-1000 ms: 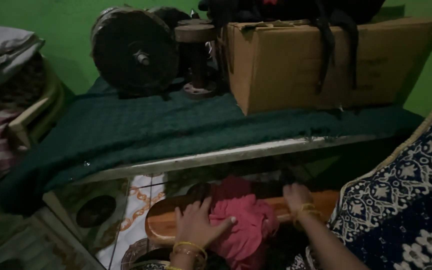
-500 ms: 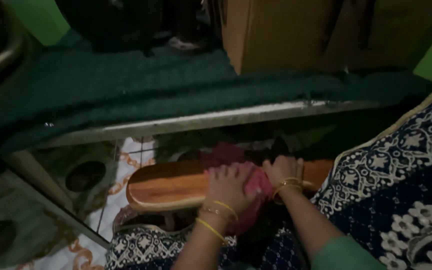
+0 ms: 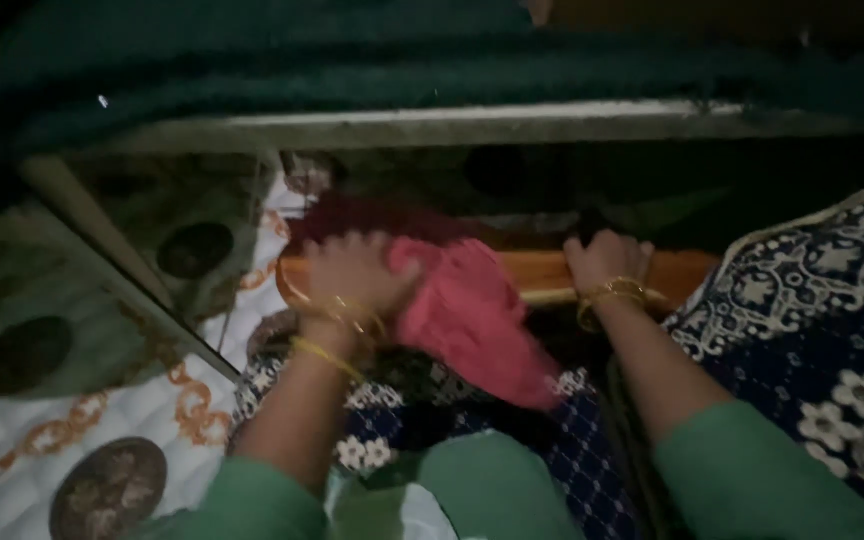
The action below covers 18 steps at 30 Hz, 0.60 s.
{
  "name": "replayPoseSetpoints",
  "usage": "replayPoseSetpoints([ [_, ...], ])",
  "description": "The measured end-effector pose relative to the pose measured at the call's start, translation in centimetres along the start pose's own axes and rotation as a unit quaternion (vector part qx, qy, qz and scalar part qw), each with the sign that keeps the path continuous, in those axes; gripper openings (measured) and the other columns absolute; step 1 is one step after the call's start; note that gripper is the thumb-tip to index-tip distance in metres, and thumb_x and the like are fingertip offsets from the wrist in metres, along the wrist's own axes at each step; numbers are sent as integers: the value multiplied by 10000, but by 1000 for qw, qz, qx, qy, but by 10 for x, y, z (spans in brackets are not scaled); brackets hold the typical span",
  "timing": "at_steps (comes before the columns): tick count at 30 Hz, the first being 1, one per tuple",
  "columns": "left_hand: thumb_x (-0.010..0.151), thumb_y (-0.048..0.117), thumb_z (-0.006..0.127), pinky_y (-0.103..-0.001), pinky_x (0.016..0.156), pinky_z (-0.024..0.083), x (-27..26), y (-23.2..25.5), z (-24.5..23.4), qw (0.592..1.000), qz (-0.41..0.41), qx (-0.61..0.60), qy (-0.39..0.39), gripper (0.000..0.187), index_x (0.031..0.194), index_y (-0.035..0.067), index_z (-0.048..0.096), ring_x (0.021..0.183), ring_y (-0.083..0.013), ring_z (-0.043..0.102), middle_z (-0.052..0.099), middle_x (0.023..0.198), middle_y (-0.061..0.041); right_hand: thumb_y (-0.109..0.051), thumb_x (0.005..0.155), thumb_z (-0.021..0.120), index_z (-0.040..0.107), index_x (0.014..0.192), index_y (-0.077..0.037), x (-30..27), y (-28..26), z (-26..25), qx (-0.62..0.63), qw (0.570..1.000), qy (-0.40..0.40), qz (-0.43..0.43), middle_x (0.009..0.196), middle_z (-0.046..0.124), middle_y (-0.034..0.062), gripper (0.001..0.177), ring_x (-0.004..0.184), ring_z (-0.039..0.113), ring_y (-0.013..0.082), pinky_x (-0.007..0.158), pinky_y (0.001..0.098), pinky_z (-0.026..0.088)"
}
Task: The person uses a pink cloth to wipe and polish a wooden stool seat. They repeatedly rub the surface in circular and back-and-forth motions, focusing on the same area throughout the clip.
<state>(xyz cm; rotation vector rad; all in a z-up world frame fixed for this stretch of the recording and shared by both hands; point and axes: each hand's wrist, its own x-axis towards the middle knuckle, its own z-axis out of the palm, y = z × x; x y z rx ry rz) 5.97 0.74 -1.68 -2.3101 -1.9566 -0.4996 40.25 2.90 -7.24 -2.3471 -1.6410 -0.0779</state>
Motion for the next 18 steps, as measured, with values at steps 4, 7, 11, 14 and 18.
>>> replayPoseSetpoints([
  [4, 959, 632, 413, -550, 1118, 436, 0, -27, -33, 976, -118, -9, -185, 682, 1223, 119, 777, 1233, -398, 675, 740, 1285, -192, -461, 923, 554, 755, 764, 38, -1, -4, 0, 1, 1000, -2, -4, 863, 720, 280, 561, 895, 662, 413, 983, 476, 387],
  [7, 945, 605, 425, -597, 1116, 392, -17, -21, -22, 985, -104, 5, -136, 648, 1277, 122, 701, 1263, -426, 603, 666, 1333, -206, -469, 893, 584, 751, 746, 44, -3, -3, 0, 11, 1000, 27, -3, 846, 716, 284, 559, 897, 656, 415, 996, 476, 378],
  [11, 886, 578, 452, -640, 1076, 335, -48, -18, 19, 996, 7, 38, 86, 638, 1305, 141, 653, 1242, -456, 542, 614, 1318, -209, -470, 903, 582, 751, 757, 45, 1, 2, 8, -9, 1000, 6, -1, 834, 713, 286, 561, 876, 664, 421, 976, 482, 390],
  [14, 863, 579, 478, -634, 1060, 343, -38, -17, 25, 980, 34, 30, 196, 645, 1298, 145, 674, 1203, -468, 555, 634, 1291, -209, -467, 895, 593, 753, 766, 32, 1, 9, 10, -13, 998, 47, -27, 830, 701, 297, 540, 866, 663, 430, 941, 481, 400],
  [18, 915, 632, 458, -596, 1051, 380, -6, -15, -8, 995, -95, 20, -17, 650, 1215, 114, 712, 1167, -424, 610, 671, 1234, -189, -472, 913, 578, 759, 766, 39, 1, 1, 6, 7, 1000, 23, -14, 832, 716, 291, 562, 861, 673, 433, 981, 485, 391],
])
